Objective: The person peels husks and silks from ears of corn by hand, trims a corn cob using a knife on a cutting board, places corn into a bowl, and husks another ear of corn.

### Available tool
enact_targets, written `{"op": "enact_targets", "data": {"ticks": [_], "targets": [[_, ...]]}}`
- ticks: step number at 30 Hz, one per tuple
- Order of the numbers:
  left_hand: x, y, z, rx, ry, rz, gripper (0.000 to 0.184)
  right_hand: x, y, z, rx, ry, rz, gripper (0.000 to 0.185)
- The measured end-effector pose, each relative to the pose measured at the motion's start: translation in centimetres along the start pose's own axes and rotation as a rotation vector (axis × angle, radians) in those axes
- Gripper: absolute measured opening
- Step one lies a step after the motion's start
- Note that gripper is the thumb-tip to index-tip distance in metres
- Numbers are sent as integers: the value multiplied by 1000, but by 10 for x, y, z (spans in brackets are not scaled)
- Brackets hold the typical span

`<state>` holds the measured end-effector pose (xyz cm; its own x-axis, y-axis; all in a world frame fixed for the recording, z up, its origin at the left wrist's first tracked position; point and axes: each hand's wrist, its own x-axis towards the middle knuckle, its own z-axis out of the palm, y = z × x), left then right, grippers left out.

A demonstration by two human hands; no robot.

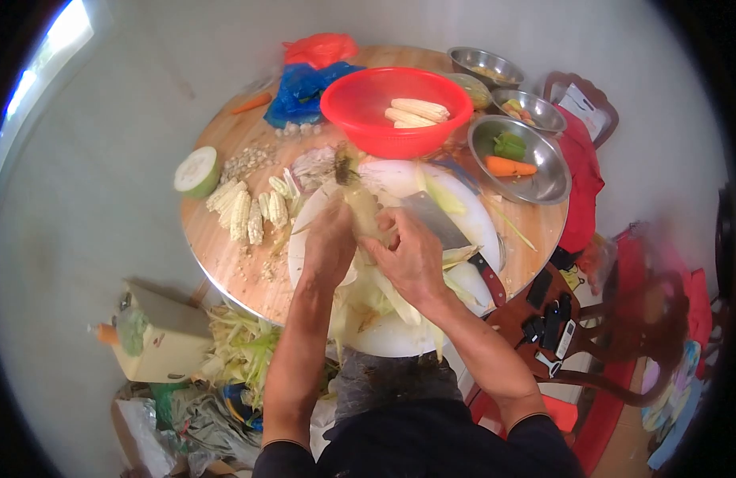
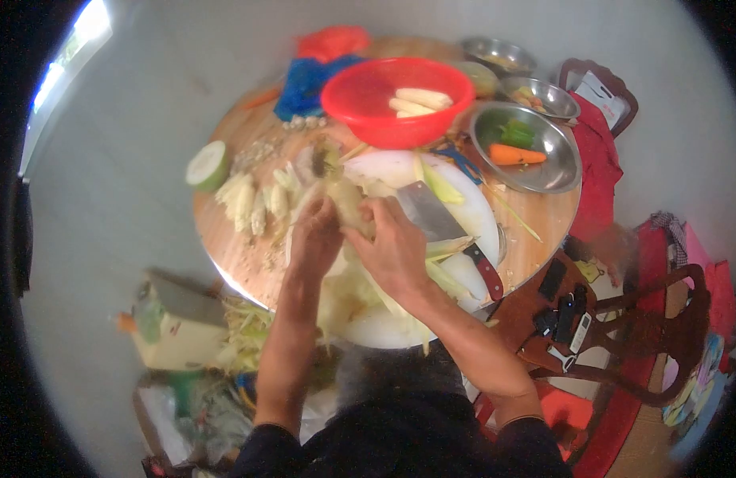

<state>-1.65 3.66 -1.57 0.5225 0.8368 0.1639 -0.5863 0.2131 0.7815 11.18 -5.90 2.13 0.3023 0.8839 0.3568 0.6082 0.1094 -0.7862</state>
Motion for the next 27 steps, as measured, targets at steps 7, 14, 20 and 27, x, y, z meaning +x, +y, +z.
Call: {"op": "enact_targets", "data": {"ticks": [7, 14, 20, 27], "targets": [[-6, 4, 20, -52, 96, 57, 54, -6, 8, 15, -47, 201, -108, 26], [-4, 1, 25, 153, 129, 132, 53, -8, 10, 17, 165, 233, 35, 18], [-4, 6, 28, 130, 126, 79, 53, -8, 15, 13, 208, 173, 130, 15], [-1, 5, 28, 31, 0, 71, 45, -11, 17, 11, 213, 96, 19, 12]]}}
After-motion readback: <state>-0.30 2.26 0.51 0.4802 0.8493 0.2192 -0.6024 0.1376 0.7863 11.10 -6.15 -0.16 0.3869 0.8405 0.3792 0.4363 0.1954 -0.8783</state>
